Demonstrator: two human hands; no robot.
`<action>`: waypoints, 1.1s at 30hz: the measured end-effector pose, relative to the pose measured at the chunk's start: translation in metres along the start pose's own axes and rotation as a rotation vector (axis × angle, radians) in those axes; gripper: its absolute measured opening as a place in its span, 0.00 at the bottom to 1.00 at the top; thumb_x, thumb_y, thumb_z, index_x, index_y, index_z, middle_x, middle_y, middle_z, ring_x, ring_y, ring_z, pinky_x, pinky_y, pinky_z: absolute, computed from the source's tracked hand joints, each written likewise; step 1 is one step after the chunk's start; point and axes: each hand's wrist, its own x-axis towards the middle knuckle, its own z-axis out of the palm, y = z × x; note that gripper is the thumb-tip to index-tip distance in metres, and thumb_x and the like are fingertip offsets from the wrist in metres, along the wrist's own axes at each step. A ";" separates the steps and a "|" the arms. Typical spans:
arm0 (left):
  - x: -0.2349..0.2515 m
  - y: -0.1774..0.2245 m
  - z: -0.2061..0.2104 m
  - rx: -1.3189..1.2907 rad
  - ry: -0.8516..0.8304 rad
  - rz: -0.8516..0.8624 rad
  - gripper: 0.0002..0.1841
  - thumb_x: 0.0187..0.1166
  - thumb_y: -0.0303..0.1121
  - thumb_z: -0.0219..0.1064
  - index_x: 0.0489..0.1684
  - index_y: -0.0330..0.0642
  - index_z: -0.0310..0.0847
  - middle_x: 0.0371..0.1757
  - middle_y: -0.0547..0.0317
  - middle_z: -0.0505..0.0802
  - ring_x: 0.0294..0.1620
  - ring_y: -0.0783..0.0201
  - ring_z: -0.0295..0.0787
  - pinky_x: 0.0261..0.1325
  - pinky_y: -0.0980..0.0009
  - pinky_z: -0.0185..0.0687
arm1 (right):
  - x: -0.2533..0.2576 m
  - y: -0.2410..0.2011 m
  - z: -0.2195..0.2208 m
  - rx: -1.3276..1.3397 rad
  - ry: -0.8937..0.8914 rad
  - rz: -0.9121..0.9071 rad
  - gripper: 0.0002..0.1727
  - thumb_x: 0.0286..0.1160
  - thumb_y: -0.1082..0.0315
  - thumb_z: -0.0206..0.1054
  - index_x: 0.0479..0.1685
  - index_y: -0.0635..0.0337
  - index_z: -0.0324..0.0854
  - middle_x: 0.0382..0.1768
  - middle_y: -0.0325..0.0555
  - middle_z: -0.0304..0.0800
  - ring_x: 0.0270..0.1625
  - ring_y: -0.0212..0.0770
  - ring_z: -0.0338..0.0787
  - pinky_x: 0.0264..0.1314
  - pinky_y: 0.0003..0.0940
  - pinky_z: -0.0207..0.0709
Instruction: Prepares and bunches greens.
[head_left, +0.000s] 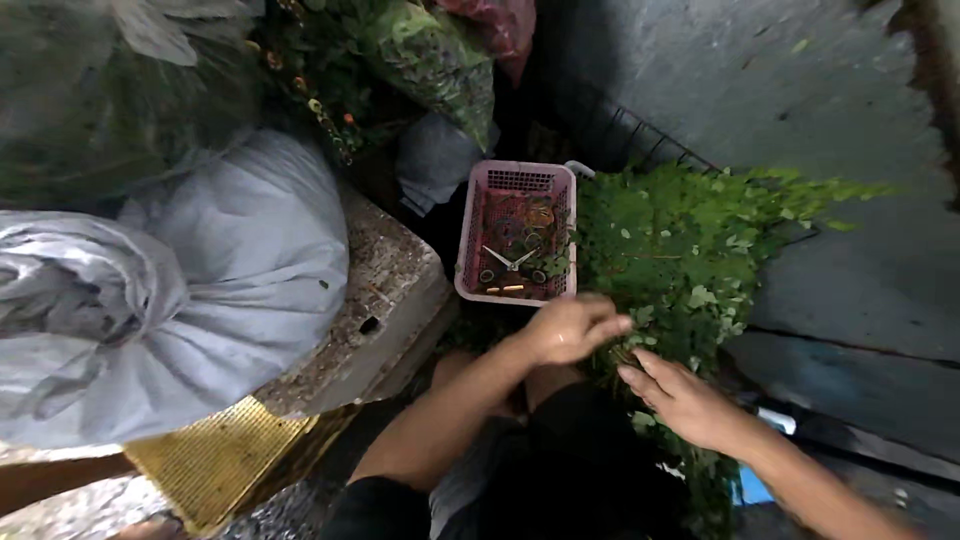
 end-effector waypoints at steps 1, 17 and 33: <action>0.015 -0.010 -0.014 0.010 0.042 -0.098 0.24 0.93 0.47 0.52 0.55 0.34 0.88 0.55 0.45 0.92 0.59 0.52 0.90 0.67 0.48 0.83 | -0.005 0.001 -0.005 -0.026 0.048 0.024 0.33 0.92 0.40 0.43 0.73 0.59 0.73 0.41 0.51 0.85 0.43 0.48 0.88 0.52 0.53 0.83; 0.108 -0.134 -0.091 0.471 0.208 -0.363 0.17 0.89 0.41 0.60 0.57 0.39 0.90 0.66 0.44 0.89 0.74 0.43 0.81 0.78 0.43 0.73 | -0.032 0.047 -0.041 0.880 0.124 -0.083 0.23 0.82 0.34 0.58 0.44 0.44 0.75 0.22 0.27 0.69 0.15 0.25 0.70 0.19 0.24 0.77; 0.103 -0.136 -0.082 0.605 0.143 -0.370 0.15 0.87 0.39 0.62 0.57 0.39 0.91 0.68 0.43 0.88 0.74 0.41 0.81 0.79 0.41 0.72 | -0.064 0.021 -0.029 0.394 0.219 0.023 0.23 0.87 0.42 0.50 0.51 0.51 0.78 0.26 0.30 0.74 0.21 0.26 0.74 0.24 0.24 0.72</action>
